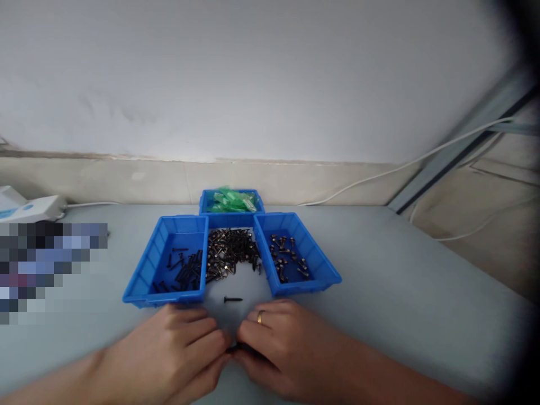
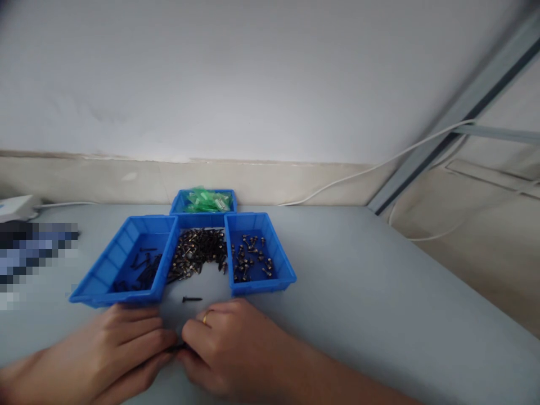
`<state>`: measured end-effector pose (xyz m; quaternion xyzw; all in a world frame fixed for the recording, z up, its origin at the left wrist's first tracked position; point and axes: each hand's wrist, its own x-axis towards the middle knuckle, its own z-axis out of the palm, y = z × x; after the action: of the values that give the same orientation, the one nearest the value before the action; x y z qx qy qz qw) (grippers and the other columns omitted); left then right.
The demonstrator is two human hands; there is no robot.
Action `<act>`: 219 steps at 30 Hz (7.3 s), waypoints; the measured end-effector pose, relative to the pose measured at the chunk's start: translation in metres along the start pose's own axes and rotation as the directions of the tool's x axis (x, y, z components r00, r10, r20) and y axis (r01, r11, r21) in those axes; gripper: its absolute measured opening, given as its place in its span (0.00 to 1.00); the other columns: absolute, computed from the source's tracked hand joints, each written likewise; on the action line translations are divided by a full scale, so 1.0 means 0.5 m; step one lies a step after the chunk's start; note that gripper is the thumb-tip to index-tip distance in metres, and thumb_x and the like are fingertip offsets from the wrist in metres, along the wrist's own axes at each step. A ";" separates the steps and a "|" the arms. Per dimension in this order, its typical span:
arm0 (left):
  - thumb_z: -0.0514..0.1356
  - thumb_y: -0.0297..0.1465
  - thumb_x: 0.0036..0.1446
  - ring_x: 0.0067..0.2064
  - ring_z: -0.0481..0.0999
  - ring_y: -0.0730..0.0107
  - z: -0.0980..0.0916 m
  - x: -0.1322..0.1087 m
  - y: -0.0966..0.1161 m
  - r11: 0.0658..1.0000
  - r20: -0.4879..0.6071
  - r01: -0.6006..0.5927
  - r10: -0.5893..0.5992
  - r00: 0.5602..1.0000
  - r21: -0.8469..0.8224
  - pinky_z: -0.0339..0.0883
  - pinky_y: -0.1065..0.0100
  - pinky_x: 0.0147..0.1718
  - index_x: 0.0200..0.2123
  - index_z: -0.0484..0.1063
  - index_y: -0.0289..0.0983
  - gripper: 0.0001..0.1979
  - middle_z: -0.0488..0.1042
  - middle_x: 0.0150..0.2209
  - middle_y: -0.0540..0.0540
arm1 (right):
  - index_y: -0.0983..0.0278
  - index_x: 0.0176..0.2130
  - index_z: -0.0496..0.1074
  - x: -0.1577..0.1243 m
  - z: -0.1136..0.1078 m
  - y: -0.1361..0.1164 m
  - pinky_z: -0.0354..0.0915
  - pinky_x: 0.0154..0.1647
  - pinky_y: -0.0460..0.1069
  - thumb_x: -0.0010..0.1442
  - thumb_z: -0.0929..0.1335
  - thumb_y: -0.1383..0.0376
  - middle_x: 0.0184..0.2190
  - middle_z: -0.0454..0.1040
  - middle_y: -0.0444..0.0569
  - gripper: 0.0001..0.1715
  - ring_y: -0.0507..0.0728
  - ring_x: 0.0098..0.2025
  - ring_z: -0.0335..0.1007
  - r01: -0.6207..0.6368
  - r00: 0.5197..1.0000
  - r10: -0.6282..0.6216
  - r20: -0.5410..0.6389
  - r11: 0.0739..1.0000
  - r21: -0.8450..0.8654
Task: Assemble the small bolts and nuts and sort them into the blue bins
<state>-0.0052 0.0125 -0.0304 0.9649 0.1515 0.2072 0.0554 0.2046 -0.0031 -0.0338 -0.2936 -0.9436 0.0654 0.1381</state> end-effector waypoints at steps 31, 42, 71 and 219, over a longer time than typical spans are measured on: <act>0.42 0.25 0.67 0.22 0.65 0.69 -0.002 0.002 -0.001 1.000 0.019 -0.019 0.019 1.000 0.021 0.54 0.65 0.20 0.27 0.69 0.34 0.21 0.68 0.22 0.49 | 0.64 0.29 0.65 -0.001 0.002 0.002 0.58 0.30 0.48 0.64 0.62 0.64 0.25 0.70 0.44 0.11 0.53 0.28 0.66 -0.002 1.000 0.001 0.027 1.000 0.019; 0.41 0.25 0.67 0.22 0.65 0.69 -0.001 0.002 -0.002 1.000 0.029 -0.008 0.007 1.000 0.028 0.55 0.65 0.20 0.25 0.67 0.35 0.21 0.67 0.21 0.49 | 0.64 0.29 0.66 0.002 -0.006 0.000 0.58 0.31 0.48 0.63 0.63 0.65 0.24 0.70 0.44 0.10 0.53 0.28 0.66 -0.010 0.999 0.009 0.050 1.000 0.029; 0.40 0.25 0.68 0.21 0.64 0.70 -0.004 0.005 0.000 0.999 0.023 -0.024 0.023 0.999 0.041 0.53 0.66 0.20 0.24 0.66 0.35 0.23 0.66 0.20 0.49 | 0.64 0.30 0.66 0.003 -0.006 0.001 0.61 0.32 0.48 0.64 0.62 0.66 0.25 0.71 0.46 0.11 0.54 0.29 0.67 -0.012 0.997 0.008 0.074 0.999 0.042; 0.43 0.23 0.66 0.20 0.65 0.69 0.003 -0.002 0.009 0.946 0.026 -0.050 0.044 0.999 0.320 0.50 0.63 0.16 0.27 0.64 0.36 0.17 0.65 0.22 0.51 | 0.66 0.35 0.66 -0.001 0.009 -0.002 0.63 0.48 0.50 0.61 0.60 0.75 0.32 0.71 0.50 0.08 0.55 0.36 0.66 0.017 0.995 -0.010 -0.099 0.997 0.072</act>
<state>-0.0044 0.0078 -0.0312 0.9662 0.1597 0.1724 -0.1056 0.2030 -0.0041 -0.0381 -0.2847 -0.9348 0.0841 0.1953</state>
